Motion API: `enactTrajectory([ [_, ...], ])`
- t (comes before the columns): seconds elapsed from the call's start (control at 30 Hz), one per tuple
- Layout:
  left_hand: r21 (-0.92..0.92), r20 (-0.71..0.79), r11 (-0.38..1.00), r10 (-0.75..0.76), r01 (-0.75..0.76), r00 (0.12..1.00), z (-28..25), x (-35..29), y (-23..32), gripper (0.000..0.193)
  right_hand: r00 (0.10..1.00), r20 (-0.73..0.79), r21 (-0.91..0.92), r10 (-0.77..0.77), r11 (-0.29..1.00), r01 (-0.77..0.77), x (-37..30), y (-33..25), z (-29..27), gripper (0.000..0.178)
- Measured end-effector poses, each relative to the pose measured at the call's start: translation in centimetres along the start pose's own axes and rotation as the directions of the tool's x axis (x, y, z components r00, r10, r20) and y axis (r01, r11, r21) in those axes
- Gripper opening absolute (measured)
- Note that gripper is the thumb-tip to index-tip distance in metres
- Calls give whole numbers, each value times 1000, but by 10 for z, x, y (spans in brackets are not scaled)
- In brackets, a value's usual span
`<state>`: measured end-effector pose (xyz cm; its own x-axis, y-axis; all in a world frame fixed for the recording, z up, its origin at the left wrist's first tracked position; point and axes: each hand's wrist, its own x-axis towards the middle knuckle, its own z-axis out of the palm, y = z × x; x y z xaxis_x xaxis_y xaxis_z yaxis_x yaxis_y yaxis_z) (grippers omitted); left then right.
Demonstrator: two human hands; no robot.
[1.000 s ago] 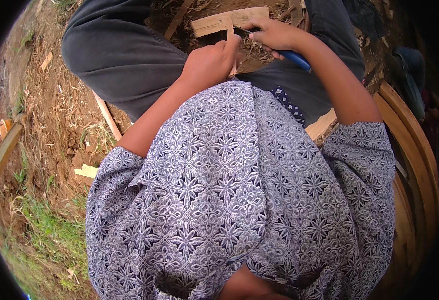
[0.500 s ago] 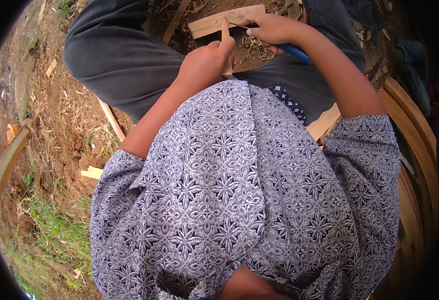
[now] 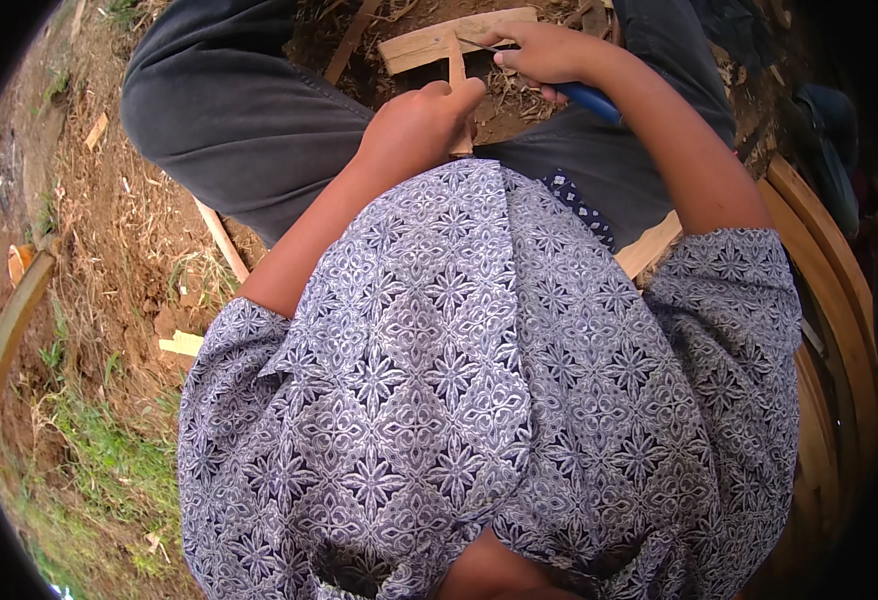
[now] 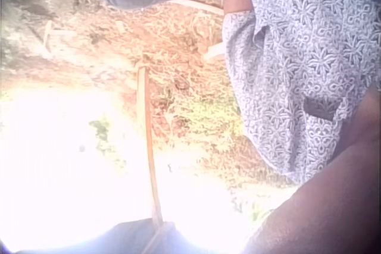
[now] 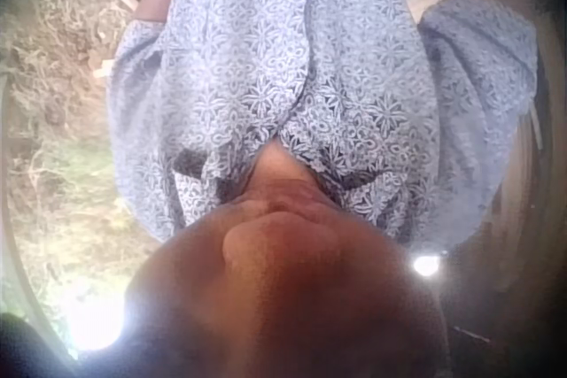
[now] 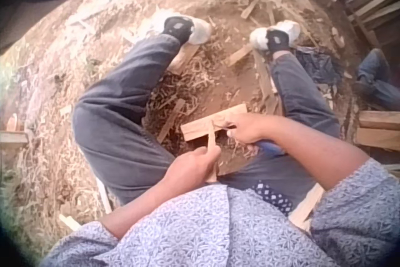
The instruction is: The person sits on the ground and uses a chisel and hammer to carve a small wooden block. They repeatedly strike the chisel to remove wood shavings and shape the piece, occasionally adjusting the wood's position.
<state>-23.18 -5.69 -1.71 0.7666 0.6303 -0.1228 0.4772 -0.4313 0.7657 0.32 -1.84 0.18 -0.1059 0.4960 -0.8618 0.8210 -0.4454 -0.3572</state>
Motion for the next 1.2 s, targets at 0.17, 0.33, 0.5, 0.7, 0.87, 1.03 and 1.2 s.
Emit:
enactTrajectory([
  [0.17, 2, 9, 1000, -22, 21, 1000, 1, -1, -1, 29, 1000, -9, -44, -6, 999, 6, -1, -3, 1, 48],
  [0.33, 20, 13, 1000, -11, 11, 1000, 1, 0, 0, 25, 999, -44, -86, -32, 996, 28, 8, -3, 6, 46],
  [0.5, 50, 37, 999, -15, 13, 999, 1, 2, -1, 27, 995, -93, -84, -45, 996, 37, 17, -6, 15, 45],
  [0.7, 107, 50, 994, 7, -12, 999, 3, 5, -9, 36, 980, -196, -76, -43, 997, 29, 24, -7, 23, 45],
  [0.87, 82, 38, 996, 27, -30, 999, 3, 6, -11, 38, 986, -169, -12, 17, 1000, -19, 24, -18, 21, 44],
  [1.03, 81, 29, 996, 44, -46, 999, 2, 4, -9, 27, 993, -112, -28, 36, 999, -40, 28, -26, 19, 44],
  [1.2, 59, -1, 997, 60, -60, 998, 1, 2, -8, 20, 989, -145, 11, 20, 1000, -18, 42, -11, 23, 43],
])
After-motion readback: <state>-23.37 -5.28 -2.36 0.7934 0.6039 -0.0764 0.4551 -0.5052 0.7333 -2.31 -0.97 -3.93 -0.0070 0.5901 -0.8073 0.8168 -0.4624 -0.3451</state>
